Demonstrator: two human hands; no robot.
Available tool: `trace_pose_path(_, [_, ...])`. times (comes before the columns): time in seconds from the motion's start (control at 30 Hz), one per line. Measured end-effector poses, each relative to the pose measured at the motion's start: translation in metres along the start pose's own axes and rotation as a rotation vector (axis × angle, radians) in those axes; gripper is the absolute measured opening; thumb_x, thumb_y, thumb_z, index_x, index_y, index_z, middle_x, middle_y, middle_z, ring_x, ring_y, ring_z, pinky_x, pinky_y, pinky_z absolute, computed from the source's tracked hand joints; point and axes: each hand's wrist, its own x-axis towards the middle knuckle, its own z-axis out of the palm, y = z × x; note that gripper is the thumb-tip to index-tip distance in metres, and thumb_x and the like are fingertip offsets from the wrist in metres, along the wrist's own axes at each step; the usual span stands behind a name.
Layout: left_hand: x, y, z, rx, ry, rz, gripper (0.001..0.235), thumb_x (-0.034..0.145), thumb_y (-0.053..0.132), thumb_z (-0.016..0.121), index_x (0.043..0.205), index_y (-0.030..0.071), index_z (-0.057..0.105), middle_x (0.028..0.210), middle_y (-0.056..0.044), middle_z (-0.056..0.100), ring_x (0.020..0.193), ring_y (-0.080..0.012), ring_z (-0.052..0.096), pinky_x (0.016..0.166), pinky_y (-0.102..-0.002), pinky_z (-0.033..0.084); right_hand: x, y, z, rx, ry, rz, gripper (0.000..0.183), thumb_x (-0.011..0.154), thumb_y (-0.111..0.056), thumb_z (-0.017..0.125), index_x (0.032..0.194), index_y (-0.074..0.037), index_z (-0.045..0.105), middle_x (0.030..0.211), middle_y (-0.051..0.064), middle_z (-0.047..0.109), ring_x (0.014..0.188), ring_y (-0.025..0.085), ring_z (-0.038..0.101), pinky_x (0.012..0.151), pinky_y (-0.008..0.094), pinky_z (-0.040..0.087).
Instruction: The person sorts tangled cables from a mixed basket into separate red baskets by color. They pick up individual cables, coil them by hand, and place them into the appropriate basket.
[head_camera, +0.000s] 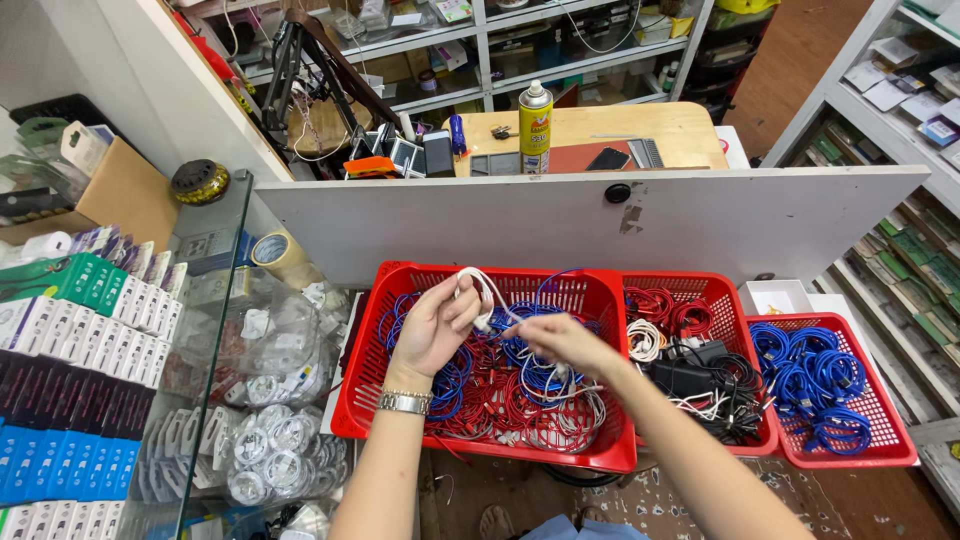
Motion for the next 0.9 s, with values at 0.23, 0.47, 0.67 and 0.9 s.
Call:
trace_pose_path(0.23, [0.003,-0.017,-0.001,1.591,0.354,0.033,0.027,0.106,0.024,0.042,0.100,0.005,0.060,0.076,0.000,0.071,0.065,-0.0185,0.070,0.061,-0.037,0.051,-0.014,-0.030,0.044,-0.642,-0.082,-0.210,0.030,0.101,-0.027,0.059,0.109,-0.005,0.076,0.069,0.004,0.068,0.062,0.013,0.063,0.061,0.030,0.052])
trace_pose_path(0.47, [-0.021,-0.027,-0.020,0.551,0.001,-0.148,0.028,0.110,0.020,0.044,0.100,0.000,0.061,0.064,0.003,0.045,0.057,-0.0109,0.048,0.080,-0.030,0.053,0.009,-0.063,-0.032,-0.327,-0.025,-0.333,0.029,0.099,-0.026,0.064,0.105,0.000,0.075,0.090,0.000,0.077,0.082,0.009,0.067,0.075,0.025,0.055])
trace_pose_path(0.67, [-0.016,-0.046,-0.021,0.086,0.054,-0.009,0.027,0.113,0.019,0.043,0.104,-0.001,0.060,0.069,0.004,0.042,0.064,-0.0087,0.045,0.079,-0.026,0.046,0.017,0.005,0.010,0.355,0.216,-0.105,0.028,0.102,-0.024,0.059,0.116,-0.006,0.074,0.078,-0.003,0.064,0.067,0.006,0.052,0.060,0.022,0.041])
trace_pose_path(0.9, [-0.007,-0.033,-0.017,0.670,0.311,-0.140,0.026,0.100,0.016,0.058,0.112,-0.004,0.070,0.089,-0.002,0.075,0.083,-0.0080,0.071,0.083,-0.024,0.058,0.014,0.026,0.016,0.488,0.193,-0.138,0.027,0.103,-0.019,0.059,0.118,0.000,0.073,0.084,-0.003,0.064,0.075,0.007,0.054,0.070,0.023,0.046])
